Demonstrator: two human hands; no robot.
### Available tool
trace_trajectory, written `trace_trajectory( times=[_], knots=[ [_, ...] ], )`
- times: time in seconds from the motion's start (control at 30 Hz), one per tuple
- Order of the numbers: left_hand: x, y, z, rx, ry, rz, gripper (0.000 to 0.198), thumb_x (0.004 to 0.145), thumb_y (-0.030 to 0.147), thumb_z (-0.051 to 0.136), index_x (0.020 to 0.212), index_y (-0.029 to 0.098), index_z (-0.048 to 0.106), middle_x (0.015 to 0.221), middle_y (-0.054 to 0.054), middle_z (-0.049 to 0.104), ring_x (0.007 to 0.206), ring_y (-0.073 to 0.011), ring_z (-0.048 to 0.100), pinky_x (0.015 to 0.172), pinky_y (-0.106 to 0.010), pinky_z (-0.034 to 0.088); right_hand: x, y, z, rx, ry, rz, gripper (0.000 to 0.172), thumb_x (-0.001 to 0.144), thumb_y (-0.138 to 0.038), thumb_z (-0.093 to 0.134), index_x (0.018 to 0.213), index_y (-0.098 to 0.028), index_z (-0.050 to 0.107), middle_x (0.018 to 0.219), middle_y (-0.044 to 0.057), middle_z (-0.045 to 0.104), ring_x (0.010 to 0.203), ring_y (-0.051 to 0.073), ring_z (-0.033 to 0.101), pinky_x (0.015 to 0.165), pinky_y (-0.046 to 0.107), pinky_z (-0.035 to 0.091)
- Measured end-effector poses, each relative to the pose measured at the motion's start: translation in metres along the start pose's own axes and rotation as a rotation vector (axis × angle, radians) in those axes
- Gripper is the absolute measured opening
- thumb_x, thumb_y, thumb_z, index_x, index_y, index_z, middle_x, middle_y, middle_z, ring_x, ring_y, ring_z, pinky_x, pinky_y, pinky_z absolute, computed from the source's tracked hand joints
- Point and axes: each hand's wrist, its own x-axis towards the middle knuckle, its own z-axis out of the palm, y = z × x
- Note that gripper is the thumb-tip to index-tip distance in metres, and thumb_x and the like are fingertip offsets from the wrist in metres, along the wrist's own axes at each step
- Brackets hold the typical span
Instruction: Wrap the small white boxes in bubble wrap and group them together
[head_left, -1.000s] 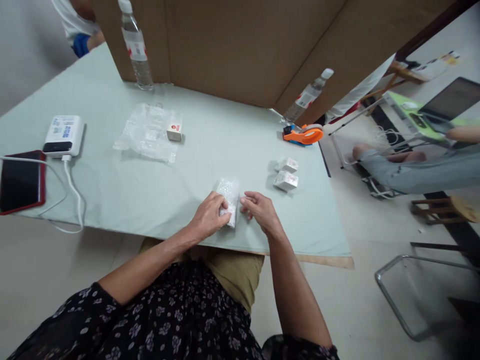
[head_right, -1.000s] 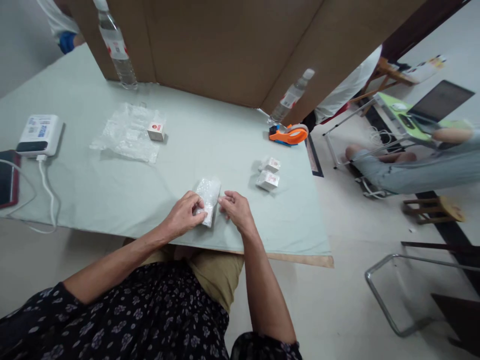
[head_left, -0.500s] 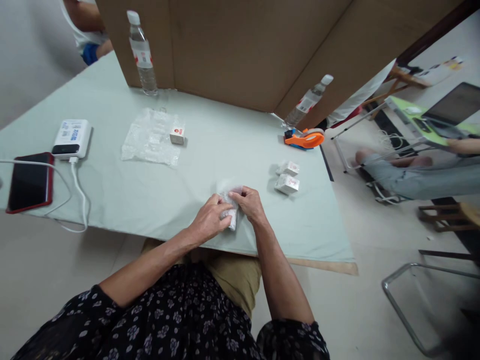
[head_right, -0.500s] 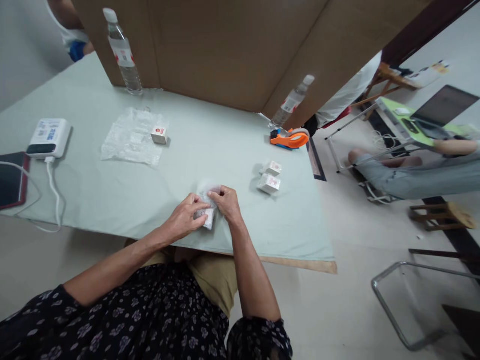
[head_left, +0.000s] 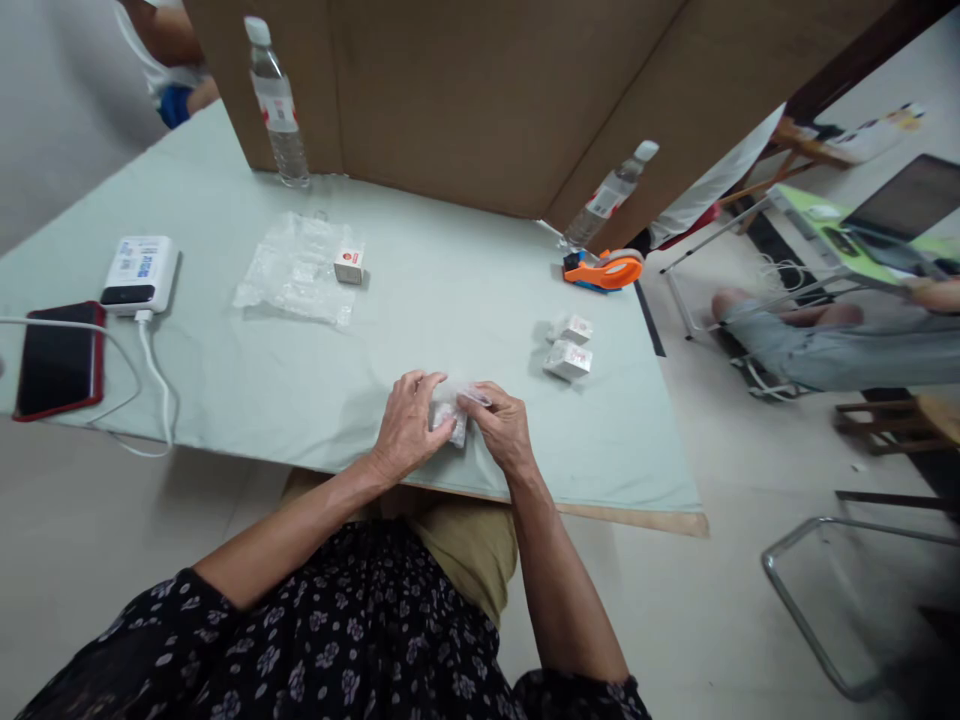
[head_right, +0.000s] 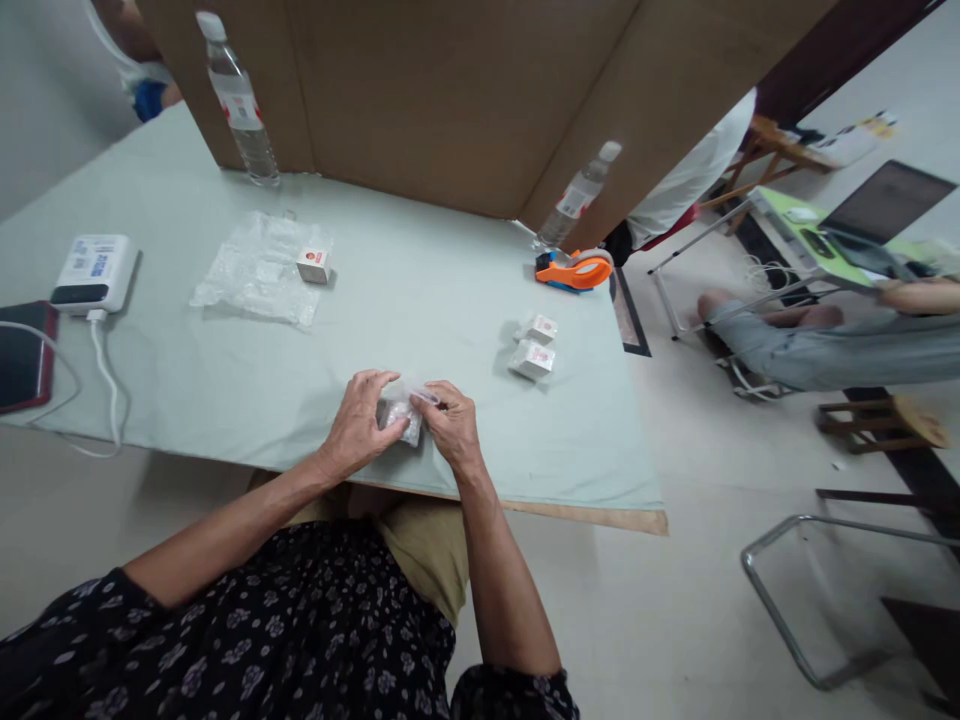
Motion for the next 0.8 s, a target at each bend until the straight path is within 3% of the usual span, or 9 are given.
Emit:
trace_trajectory(
  times=[0.27, 0.4, 0.6, 0.7, 0.8],
  knots=[
    [0.002, 0.001, -0.002, 0.119, -0.053, 0.161, 0.038, 0.084, 0.02, 0.062, 0.12, 0.027, 0.064, 0.147, -0.01, 0.036, 0.138, -0.0317, 0.032, 0.114, -0.052, 0.029, 0.019, 0.008, 0.008, -0.084, 0.07, 0.016, 0.019, 0.075, -0.037, 0.064, 0.07, -0.019, 0.064, 0.069, -0.001, 0.058, 0.066, 0.014, 0.051, 0.065, 0.027, 0.042],
    [0.007, -0.004, -0.002, 0.099, -0.125, 0.082, 0.032, 0.079, 0.026, 0.069, 0.111, 0.025, 0.071, 0.157, -0.007, 0.027, 0.143, -0.0364, 0.025, 0.116, -0.055, 0.026, 0.023, 0.009, 0.009, -0.029, 0.063, 0.048, 0.022, 0.074, -0.04, 0.065, 0.068, -0.019, 0.063, 0.067, -0.002, 0.056, 0.066, 0.014, 0.049, 0.064, 0.026, 0.041],
    [0.009, -0.007, 0.001, 0.067, -0.169, 0.005, 0.03, 0.078, 0.028, 0.067, 0.107, 0.021, 0.071, 0.155, -0.011, 0.033, 0.142, -0.0359, 0.029, 0.116, -0.054, 0.026, 0.016, -0.001, 0.006, -0.013, 0.012, 0.001, 0.018, 0.077, -0.037, 0.067, 0.073, -0.02, 0.069, 0.08, 0.002, 0.065, 0.075, 0.017, 0.057, 0.072, 0.029, 0.046],
    [0.007, -0.008, 0.003, 0.031, -0.127, -0.032, 0.032, 0.077, 0.027, 0.068, 0.108, 0.019, 0.065, 0.151, -0.015, 0.039, 0.14, -0.034, 0.034, 0.115, -0.052, 0.029, 0.008, -0.004, 0.002, -0.052, -0.01, -0.048, 0.016, 0.079, -0.036, 0.067, 0.075, -0.021, 0.071, 0.086, 0.004, 0.068, 0.081, 0.019, 0.061, 0.076, 0.032, 0.048],
    [0.006, -0.01, 0.004, -0.021, -0.035, -0.058, 0.049, 0.074, 0.027, 0.07, 0.12, 0.017, 0.056, 0.147, -0.018, 0.042, 0.139, -0.0326, 0.037, 0.113, -0.05, 0.032, 0.0, -0.002, -0.003, -0.112, -0.028, -0.085, 0.013, 0.08, -0.034, 0.066, 0.08, -0.023, 0.073, 0.089, 0.004, 0.07, 0.086, 0.021, 0.063, 0.082, 0.035, 0.05]
  ],
)
